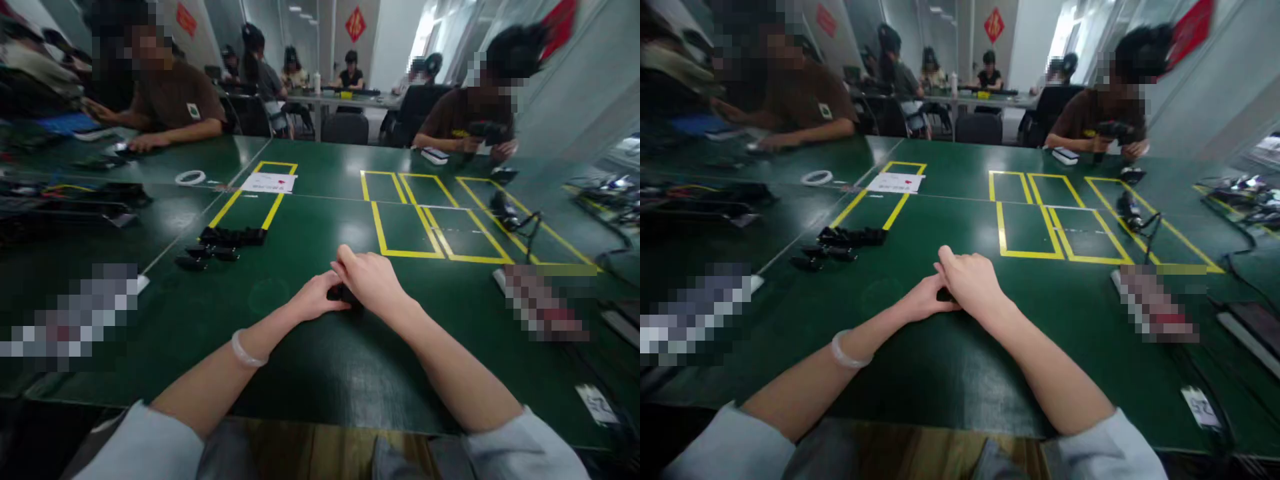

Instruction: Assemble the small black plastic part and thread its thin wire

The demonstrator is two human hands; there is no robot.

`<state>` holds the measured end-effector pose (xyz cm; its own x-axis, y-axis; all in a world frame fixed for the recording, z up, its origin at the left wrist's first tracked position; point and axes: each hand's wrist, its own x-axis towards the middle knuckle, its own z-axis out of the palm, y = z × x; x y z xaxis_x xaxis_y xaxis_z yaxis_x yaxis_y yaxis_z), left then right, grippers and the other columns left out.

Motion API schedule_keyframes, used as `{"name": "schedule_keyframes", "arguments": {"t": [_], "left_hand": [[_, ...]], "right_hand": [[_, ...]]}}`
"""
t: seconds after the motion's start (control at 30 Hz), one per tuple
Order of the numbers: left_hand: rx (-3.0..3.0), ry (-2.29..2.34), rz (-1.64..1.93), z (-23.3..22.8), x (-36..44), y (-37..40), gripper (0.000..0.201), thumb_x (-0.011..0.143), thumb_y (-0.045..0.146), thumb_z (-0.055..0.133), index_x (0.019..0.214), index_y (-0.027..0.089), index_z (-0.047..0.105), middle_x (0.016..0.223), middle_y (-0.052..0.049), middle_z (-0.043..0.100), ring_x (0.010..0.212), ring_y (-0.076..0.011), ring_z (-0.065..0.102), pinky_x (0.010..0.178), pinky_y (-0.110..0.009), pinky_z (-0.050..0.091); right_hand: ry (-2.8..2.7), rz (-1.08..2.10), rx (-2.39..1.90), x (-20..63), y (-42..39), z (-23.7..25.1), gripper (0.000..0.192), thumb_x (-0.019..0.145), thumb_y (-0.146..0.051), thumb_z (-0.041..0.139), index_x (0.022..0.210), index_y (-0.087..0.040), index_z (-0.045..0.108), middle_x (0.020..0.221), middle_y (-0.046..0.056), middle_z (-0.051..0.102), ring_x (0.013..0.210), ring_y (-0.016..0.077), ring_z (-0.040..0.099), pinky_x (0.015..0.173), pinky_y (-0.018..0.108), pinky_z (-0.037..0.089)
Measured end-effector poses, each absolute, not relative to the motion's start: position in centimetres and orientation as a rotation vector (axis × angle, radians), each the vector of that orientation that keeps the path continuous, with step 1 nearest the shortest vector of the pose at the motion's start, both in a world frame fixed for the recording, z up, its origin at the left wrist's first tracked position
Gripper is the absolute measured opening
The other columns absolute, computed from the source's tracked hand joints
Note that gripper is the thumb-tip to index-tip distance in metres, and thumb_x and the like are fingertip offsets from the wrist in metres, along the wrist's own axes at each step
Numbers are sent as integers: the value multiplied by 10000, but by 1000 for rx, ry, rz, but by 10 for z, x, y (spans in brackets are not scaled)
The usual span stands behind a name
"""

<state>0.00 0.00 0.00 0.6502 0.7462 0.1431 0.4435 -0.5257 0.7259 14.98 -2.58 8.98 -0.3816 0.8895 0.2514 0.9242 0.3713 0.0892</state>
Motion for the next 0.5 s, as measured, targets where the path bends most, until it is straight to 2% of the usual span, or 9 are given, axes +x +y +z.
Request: {"name": "schedule_keyframes", "arguments": {"t": [0.17,0.3,0.5], "left_hand": [[2213,937,572,4,0,0,364,737,394,724,999,171,604,947,-37,635,861,-219,600,770,-312,473],[2220,924,588,4,0,0,352,733,398,730,987,179,626,967,-35,633,883,-221,601,800,-318,469],[2216,923,586,2,0,1,408,727,365,739,1064,177,609,990,-42,639,886,-222,599,784,-312,470]], "right_hand": [[-2480,-246,-1654,153,-29,93,235,972,-318,268,998,-210,475,762,14,691,646,164,639,513,270,203],[-2470,-147,-1629,154,-31,99,213,959,-283,284,1013,-214,478,831,5,692,662,139,622,525,264,222],[-2486,-145,-1693,155,-28,99,315,971,-432,265,987,-229,506,794,10,698,661,153,625,530,268,212]]}}
